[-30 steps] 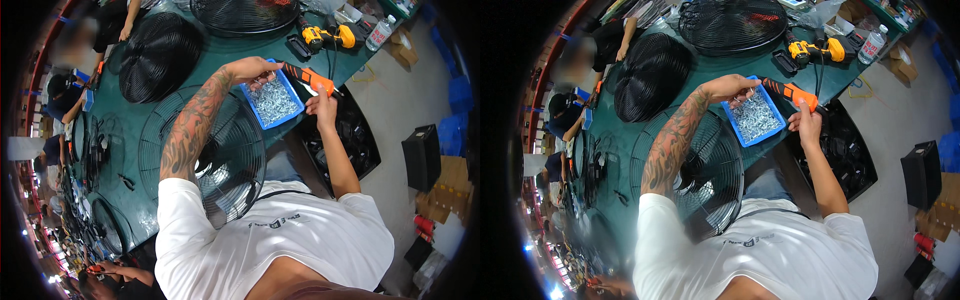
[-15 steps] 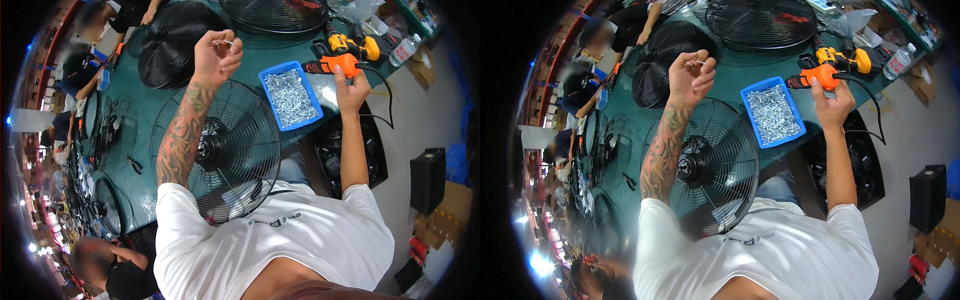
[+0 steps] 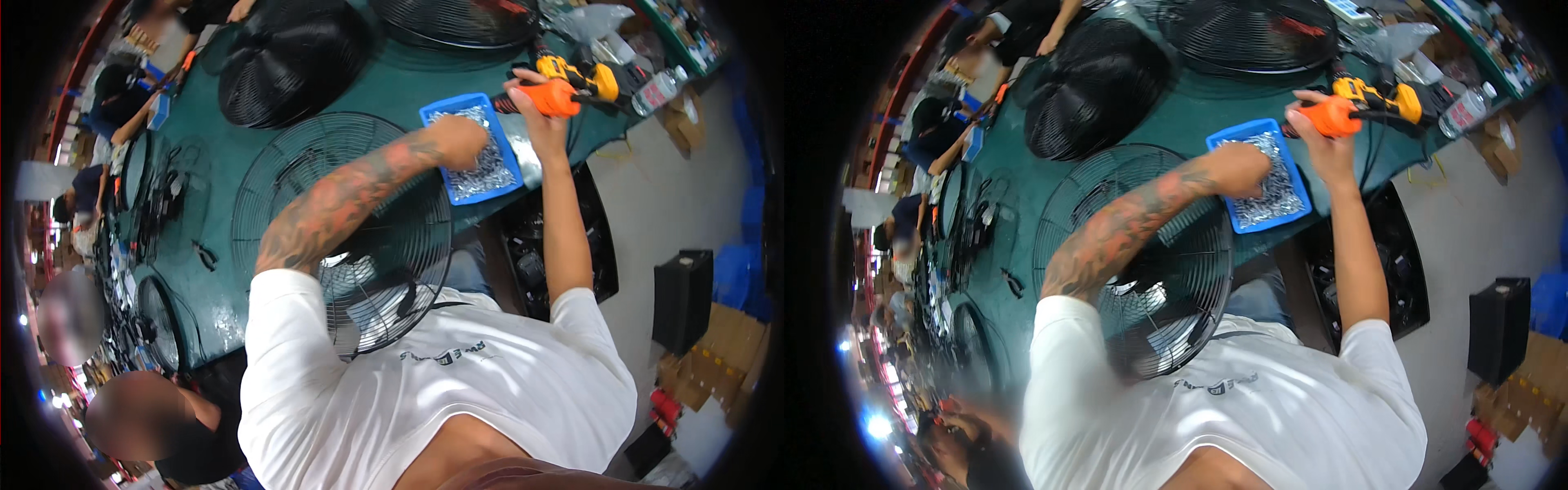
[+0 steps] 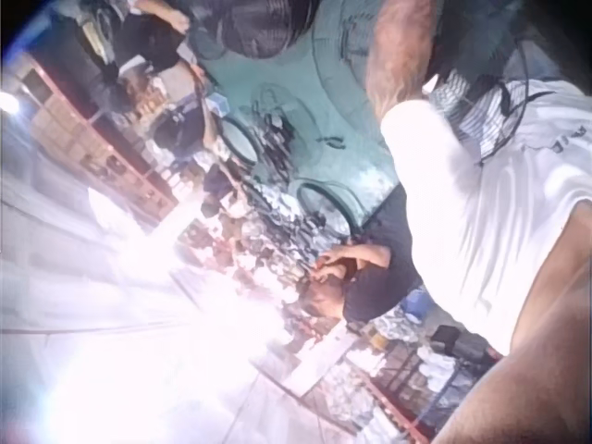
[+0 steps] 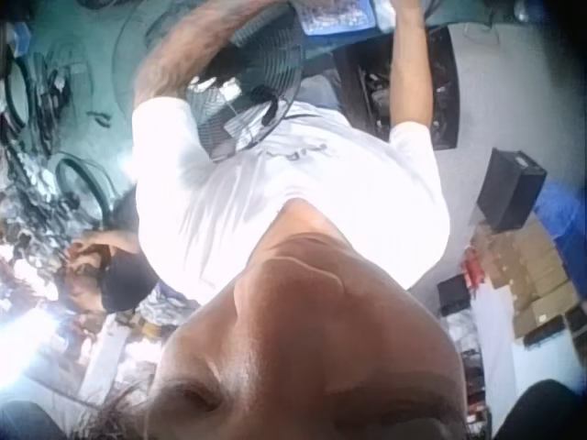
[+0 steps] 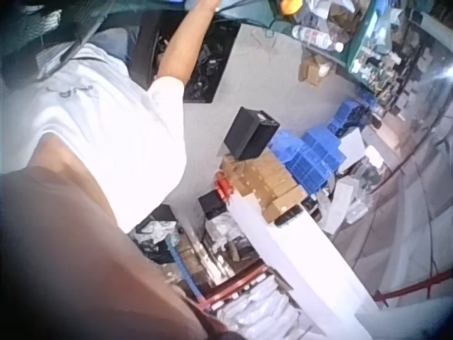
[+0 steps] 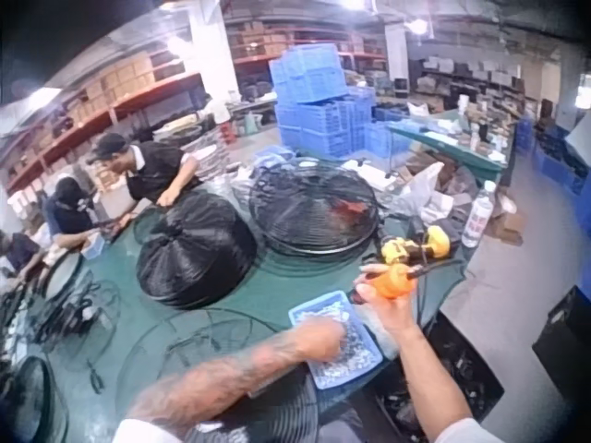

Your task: Assemble an industrial electric fan by attaching the guard and components using an electric screwdriver.

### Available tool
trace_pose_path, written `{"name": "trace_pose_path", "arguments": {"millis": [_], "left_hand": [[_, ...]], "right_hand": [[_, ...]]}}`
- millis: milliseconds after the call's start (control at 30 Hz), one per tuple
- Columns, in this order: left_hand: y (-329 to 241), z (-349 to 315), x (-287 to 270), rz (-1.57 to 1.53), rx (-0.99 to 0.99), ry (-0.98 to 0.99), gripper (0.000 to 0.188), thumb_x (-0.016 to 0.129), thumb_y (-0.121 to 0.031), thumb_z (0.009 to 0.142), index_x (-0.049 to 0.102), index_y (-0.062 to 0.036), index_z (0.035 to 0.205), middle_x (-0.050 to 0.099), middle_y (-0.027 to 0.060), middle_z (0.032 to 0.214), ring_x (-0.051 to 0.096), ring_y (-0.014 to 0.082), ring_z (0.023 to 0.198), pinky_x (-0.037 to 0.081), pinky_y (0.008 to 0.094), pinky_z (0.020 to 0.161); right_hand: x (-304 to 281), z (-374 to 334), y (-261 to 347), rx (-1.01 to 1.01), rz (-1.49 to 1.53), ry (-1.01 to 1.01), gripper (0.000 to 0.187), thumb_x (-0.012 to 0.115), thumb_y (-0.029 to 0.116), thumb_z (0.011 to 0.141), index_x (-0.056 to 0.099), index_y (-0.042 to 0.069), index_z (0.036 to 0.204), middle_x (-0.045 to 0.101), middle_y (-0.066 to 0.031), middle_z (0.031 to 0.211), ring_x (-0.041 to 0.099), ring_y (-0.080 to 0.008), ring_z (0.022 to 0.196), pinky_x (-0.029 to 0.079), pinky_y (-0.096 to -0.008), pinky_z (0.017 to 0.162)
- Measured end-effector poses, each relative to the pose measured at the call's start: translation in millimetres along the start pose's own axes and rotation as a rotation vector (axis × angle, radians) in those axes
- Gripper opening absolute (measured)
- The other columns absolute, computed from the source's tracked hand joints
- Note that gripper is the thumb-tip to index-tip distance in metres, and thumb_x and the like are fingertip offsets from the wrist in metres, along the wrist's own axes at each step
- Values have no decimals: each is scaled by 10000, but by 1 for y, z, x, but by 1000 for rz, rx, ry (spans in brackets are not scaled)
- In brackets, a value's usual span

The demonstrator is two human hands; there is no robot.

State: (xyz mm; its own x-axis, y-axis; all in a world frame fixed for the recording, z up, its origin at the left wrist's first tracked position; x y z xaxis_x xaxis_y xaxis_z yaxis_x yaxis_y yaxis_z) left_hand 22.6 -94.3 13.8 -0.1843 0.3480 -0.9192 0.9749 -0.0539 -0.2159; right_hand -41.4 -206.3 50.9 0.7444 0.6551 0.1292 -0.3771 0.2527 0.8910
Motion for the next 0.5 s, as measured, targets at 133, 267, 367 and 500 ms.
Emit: {"name": "trace_pose_path", "arguments": {"millis": [133,267,367,500], "left_hand": [[-13,24,28,130,42,23,231,649,-123,823,763,-36,1004,751,195,995,729,366,967,584,473,823],[-13,17,16,34,-17,-33,240,587,-154,865,771,-29,956,753,200,969,732,387,939,579,486,808],[-19,-9,-9,-31,59,-147,315,542,-231,899,761,-6,873,736,223,903,717,418,884,567,501,791],[-13,-57,-43,-188,67,-417,416,513,-322,950,735,2,816,696,238,794,671,456,800,540,539,773]], "right_hand": [[-17,-5,7,-27,-110,-104,277,745,130,920,666,-3,1150,696,-47,1032,654,-130,957,515,-300,919],[-52,-18,26,-175,-108,-298,238,681,173,961,658,-20,1099,696,-89,1011,668,-179,933,514,-328,921],[-64,-21,53,-213,82,-401,263,600,169,996,591,-27,1171,681,-142,971,660,-230,866,533,-380,879],[-78,-15,100,-270,392,-339,383,572,297,988,566,-21,1202,678,-188,960,642,-275,792,541,-416,809]]}}
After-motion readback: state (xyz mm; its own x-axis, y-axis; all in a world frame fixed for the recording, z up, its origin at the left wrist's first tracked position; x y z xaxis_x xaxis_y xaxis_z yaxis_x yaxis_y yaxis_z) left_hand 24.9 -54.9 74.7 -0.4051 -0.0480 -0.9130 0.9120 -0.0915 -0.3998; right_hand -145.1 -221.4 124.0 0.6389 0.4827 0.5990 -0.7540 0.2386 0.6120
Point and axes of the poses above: each hand's wrist, its own z-axis towards the middle knuckle, its own x-axis out of the palm, y = z × x, the point moved 10 cm from there along z, towards the middle knuckle
